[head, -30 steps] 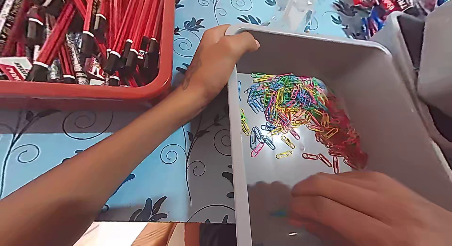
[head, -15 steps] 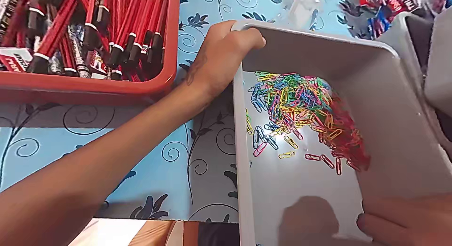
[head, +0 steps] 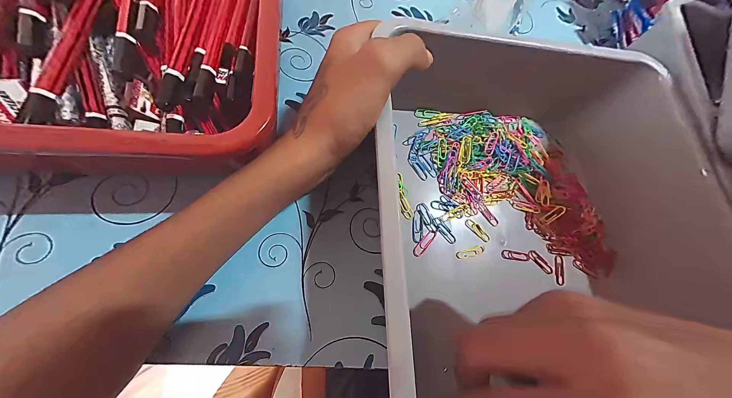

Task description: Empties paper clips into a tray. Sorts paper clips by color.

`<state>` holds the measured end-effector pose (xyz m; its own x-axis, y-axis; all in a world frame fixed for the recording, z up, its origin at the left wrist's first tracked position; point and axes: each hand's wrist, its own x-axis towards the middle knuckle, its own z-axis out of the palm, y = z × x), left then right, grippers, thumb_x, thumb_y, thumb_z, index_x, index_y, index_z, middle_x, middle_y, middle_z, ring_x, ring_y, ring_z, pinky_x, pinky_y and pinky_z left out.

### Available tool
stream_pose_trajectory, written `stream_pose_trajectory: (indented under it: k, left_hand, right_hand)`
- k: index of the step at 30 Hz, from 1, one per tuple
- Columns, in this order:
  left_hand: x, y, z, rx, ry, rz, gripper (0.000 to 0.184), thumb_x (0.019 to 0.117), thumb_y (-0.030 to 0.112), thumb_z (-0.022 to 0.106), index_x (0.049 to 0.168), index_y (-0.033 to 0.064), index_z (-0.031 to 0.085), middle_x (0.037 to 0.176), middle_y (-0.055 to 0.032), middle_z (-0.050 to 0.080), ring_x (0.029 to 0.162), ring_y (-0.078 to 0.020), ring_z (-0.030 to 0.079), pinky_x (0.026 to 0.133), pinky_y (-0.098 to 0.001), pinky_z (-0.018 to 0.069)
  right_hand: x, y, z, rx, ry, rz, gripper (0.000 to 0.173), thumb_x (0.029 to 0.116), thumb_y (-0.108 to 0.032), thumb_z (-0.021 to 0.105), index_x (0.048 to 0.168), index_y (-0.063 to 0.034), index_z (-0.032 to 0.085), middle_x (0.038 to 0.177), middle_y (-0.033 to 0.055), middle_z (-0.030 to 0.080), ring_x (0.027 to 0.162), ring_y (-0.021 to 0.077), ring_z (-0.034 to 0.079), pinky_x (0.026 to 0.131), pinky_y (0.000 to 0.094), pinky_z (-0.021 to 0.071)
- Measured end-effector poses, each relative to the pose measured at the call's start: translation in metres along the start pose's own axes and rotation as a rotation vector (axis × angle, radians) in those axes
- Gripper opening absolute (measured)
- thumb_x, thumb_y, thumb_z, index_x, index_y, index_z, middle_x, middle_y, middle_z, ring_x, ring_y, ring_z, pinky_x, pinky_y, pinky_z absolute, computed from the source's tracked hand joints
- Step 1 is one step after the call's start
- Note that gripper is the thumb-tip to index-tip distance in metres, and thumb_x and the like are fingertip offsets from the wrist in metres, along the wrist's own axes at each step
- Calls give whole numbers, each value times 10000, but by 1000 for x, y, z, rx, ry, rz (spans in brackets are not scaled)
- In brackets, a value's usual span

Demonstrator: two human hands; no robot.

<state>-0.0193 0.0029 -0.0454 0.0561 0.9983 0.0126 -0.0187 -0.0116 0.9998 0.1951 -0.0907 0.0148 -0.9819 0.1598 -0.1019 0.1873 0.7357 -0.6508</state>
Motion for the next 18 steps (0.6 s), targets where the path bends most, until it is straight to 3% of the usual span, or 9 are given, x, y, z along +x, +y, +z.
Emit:
stream_pose_trajectory:
  k: [3, 5, 10, 15, 18]
  left_hand:
    - [-2, 1, 0, 23, 3, -4, 82, 991, 158, 549, 978, 152, 630, 862, 66, 675, 788, 0, 677, 692, -203, 584]
    - [-2, 1, 0, 36, 7, 4, 91, 1003, 160, 543, 972, 156, 628, 835, 77, 668, 761, 9, 672, 673, -189, 577]
    - [-3, 1, 0, 27, -1, 4, 102, 1000, 153, 530, 968, 145, 626, 821, 70, 677, 751, 0, 681, 668, -198, 585]
    - [-2, 1, 0, 37, 8, -19, 84, 999, 184, 558, 950, 163, 623, 829, 74, 659, 764, 3, 666, 675, -206, 575]
    - [-6, 3, 1, 65, 29, -42, 119, 1007, 212, 569, 895, 187, 601, 792, 86, 629, 734, 17, 640, 655, -193, 559]
  right_hand:
    - [-4, 15, 7, -508, 256, 115, 253, 1017, -117, 483, 1022, -93, 734, 812, 45, 665, 615, 160, 594, 454, 284, 395]
    - [-5, 32, 6, -667, 307, 206, 264, 1013, -180, 507, 1042, -112, 760, 801, 18, 624, 615, 135, 574, 454, 263, 375]
    - [-13, 33, 17, -640, 283, 229, 310, 1026, -214, 494, 1030, -93, 779, 745, 23, 611, 587, 153, 570, 446, 273, 378]
    - [-27, -5, 23, -257, 101, 150, 293, 1025, -104, 473, 1174, -87, 725, 784, 94, 617, 563, 223, 551, 435, 340, 373]
    - [-27, -9, 23, -397, 149, 225, 301, 1041, -94, 469, 1237, -60, 695, 778, 110, 633, 596, 257, 569, 468, 361, 383]
